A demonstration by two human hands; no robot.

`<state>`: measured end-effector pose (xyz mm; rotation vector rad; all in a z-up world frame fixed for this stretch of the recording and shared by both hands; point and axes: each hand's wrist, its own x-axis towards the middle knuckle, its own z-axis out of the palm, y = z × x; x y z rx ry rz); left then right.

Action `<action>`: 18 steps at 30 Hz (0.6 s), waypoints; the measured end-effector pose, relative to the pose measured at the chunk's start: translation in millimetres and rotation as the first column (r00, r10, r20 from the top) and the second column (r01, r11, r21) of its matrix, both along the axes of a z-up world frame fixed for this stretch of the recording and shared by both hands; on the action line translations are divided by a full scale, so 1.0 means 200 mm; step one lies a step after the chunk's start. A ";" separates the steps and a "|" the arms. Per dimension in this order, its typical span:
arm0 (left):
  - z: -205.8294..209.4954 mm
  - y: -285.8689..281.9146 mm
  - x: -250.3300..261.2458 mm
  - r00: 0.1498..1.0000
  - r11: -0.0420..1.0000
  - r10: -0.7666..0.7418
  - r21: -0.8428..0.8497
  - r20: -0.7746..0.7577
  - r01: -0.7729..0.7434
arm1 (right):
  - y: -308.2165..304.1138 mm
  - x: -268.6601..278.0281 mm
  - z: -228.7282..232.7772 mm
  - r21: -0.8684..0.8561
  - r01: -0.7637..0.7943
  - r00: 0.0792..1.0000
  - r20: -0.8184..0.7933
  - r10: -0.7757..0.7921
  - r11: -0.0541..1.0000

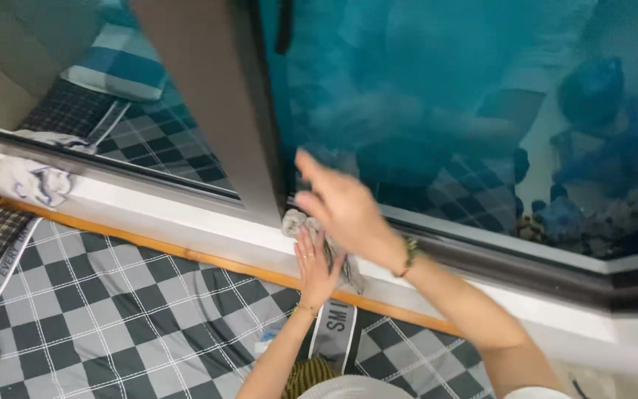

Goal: Cleaning the window glass and frame using a cloth and cleaning spray

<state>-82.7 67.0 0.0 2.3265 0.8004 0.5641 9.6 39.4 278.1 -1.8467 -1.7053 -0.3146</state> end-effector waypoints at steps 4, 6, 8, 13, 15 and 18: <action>-0.01 0.02 0.01 1.000 0.996 -0.001 0.087 0.016 0.000 | 0.13 0.03 0.54 0.127 -0.119 0.914 -0.373 0.158 0.985; -0.02 0.02 0.00 1.000 0.993 -0.010 0.122 0.021 0.007 | 0.20 0.03 0.68 0.140 -0.097 0.883 -0.445 0.150 0.985; -0.02 0.02 0.00 0.999 0.991 -0.034 0.131 -0.030 0.038 | 0.25 0.00 0.79 0.208 -0.159 0.768 -0.589 0.253 0.965; 0.00 0.03 -0.01 0.998 0.987 -0.030 0.156 -0.053 0.038 | 0.27 -0.03 0.78 0.232 -0.048 0.831 -0.531 0.168 0.972; 0.00 0.03 -0.01 0.998 0.986 -0.034 0.159 -0.052 0.042 | 0.26 -0.04 0.81 0.211 -0.030 0.834 -0.533 0.140 0.977; -0.01 0.03 -0.01 0.997 0.983 -0.026 0.179 -0.071 0.039 | 0.23 -0.05 0.84 0.157 -0.043 0.862 -0.493 0.115 0.987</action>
